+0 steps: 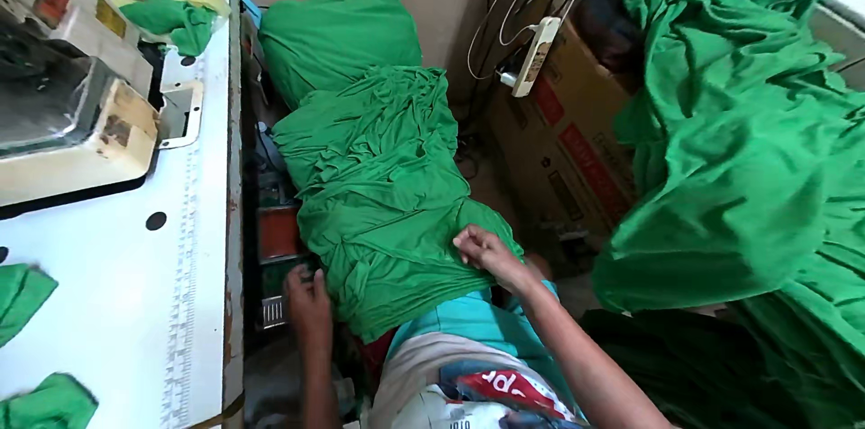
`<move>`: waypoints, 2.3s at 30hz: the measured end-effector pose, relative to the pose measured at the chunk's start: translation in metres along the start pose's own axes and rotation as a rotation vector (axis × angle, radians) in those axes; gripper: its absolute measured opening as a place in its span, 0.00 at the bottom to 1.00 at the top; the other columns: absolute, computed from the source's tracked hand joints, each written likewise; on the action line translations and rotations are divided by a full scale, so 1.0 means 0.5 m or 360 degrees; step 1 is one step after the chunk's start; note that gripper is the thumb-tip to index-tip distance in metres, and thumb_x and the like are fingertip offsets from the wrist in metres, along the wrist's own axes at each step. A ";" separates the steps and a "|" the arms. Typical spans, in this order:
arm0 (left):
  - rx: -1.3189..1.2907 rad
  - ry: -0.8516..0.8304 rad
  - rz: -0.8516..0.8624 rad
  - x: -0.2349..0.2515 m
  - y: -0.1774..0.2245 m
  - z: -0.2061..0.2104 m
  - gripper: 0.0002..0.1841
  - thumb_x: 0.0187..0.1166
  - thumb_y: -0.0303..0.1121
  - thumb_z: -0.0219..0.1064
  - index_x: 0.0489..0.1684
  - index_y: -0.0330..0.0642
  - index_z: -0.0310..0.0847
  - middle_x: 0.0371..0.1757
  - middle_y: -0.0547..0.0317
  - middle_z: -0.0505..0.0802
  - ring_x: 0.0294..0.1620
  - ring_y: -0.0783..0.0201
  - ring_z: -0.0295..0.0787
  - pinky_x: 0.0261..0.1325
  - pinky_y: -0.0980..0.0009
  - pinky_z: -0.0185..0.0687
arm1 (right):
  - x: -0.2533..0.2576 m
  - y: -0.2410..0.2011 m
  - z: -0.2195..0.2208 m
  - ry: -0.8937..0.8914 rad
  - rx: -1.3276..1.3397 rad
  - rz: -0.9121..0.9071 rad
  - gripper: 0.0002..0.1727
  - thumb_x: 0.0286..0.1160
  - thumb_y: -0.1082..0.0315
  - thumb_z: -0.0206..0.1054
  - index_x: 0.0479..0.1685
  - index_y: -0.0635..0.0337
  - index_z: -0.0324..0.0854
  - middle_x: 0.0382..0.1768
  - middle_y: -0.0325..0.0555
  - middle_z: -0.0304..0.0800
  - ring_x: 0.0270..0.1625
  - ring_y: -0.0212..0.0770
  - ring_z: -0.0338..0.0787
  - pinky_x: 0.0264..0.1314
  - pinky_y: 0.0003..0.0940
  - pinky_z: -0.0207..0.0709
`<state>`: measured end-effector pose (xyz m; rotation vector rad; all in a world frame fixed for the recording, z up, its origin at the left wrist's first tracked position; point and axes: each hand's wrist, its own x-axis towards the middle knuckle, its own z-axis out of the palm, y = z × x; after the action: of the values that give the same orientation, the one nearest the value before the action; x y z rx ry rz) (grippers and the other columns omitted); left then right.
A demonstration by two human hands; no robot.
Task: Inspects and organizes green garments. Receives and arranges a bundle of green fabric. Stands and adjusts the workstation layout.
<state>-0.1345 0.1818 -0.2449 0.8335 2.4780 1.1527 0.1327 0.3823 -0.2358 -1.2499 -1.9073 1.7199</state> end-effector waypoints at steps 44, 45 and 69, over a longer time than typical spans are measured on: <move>0.0685 -0.0232 -0.0588 -0.019 -0.090 -0.072 0.24 0.83 0.29 0.65 0.73 0.19 0.70 0.76 0.20 0.75 0.79 0.28 0.71 0.80 0.37 0.65 | -0.028 0.055 0.003 0.0144 0.0678 -0.0153 0.07 0.89 0.67 0.54 0.50 0.60 0.75 0.27 0.34 0.84 0.22 0.25 0.78 0.25 0.18 0.72; 0.0509 -0.0141 -0.0459 -0.021 -0.068 -0.066 0.23 0.83 0.26 0.63 0.73 0.19 0.68 0.71 0.20 0.79 0.73 0.28 0.77 0.75 0.37 0.72 | -0.030 0.056 0.001 0.0170 0.0734 -0.0169 0.08 0.89 0.67 0.53 0.51 0.60 0.75 0.28 0.34 0.85 0.22 0.25 0.78 0.25 0.18 0.72; -0.0679 -0.1020 0.0264 -0.040 0.163 0.262 0.11 0.88 0.27 0.58 0.50 0.26 0.83 0.39 0.52 0.91 0.38 0.71 0.89 0.48 0.73 0.87 | -0.043 0.076 0.001 0.0137 0.0708 -0.0125 0.07 0.89 0.66 0.56 0.49 0.60 0.74 0.28 0.35 0.84 0.21 0.25 0.77 0.24 0.19 0.70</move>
<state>-0.0255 0.2907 -0.2661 1.0775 1.6050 1.1705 0.1603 0.3626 -0.2632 -1.0430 -1.3989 1.8774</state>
